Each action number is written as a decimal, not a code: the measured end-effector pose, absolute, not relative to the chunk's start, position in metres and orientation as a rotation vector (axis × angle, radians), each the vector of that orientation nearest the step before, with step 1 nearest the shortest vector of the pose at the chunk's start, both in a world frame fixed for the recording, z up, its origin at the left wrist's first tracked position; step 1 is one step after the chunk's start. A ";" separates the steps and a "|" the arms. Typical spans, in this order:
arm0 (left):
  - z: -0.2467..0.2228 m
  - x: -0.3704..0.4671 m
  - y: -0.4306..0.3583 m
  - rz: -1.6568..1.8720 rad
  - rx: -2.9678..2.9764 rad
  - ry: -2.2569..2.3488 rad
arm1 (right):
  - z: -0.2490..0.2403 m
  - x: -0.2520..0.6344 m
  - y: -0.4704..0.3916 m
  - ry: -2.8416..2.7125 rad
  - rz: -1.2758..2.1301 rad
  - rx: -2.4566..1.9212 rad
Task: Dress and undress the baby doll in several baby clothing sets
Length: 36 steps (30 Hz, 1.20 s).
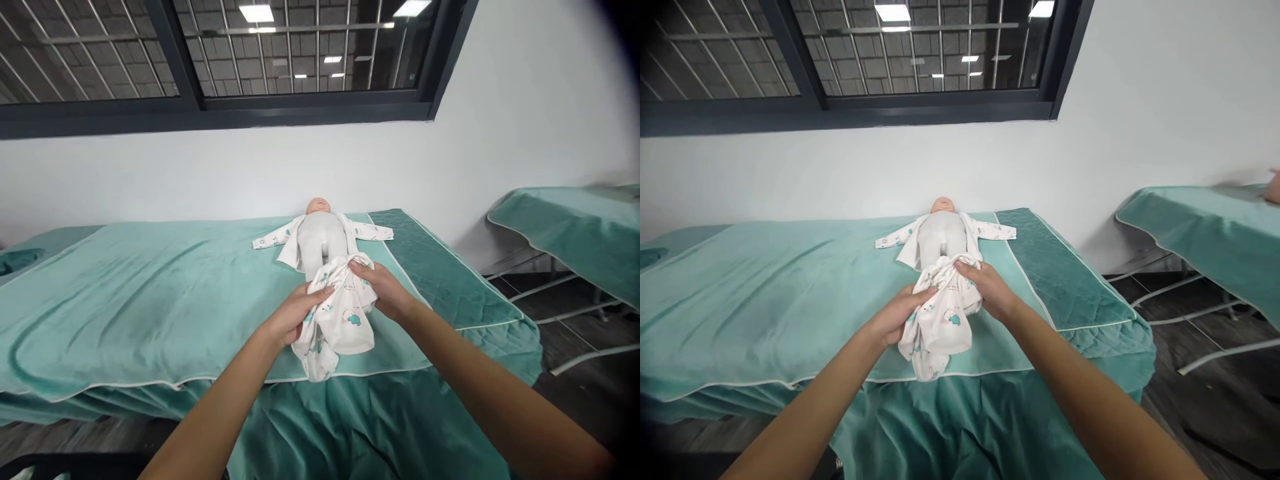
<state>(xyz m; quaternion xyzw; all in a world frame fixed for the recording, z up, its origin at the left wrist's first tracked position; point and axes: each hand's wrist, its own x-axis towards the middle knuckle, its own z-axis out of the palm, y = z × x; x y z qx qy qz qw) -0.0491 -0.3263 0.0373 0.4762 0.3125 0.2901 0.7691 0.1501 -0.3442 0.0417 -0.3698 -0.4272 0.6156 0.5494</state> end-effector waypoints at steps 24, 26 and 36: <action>0.050 -0.034 -0.304 0.413 1.433 0.920 | -0.045 0.152 -0.353 -1.112 0.912 -1.304; 0.053 -0.039 -0.302 0.423 1.356 0.820 | -0.044 0.155 -0.350 -1.051 0.848 -1.274; 0.046 -0.027 -0.263 0.546 1.255 0.733 | -0.040 0.168 -0.308 -1.059 0.644 -1.224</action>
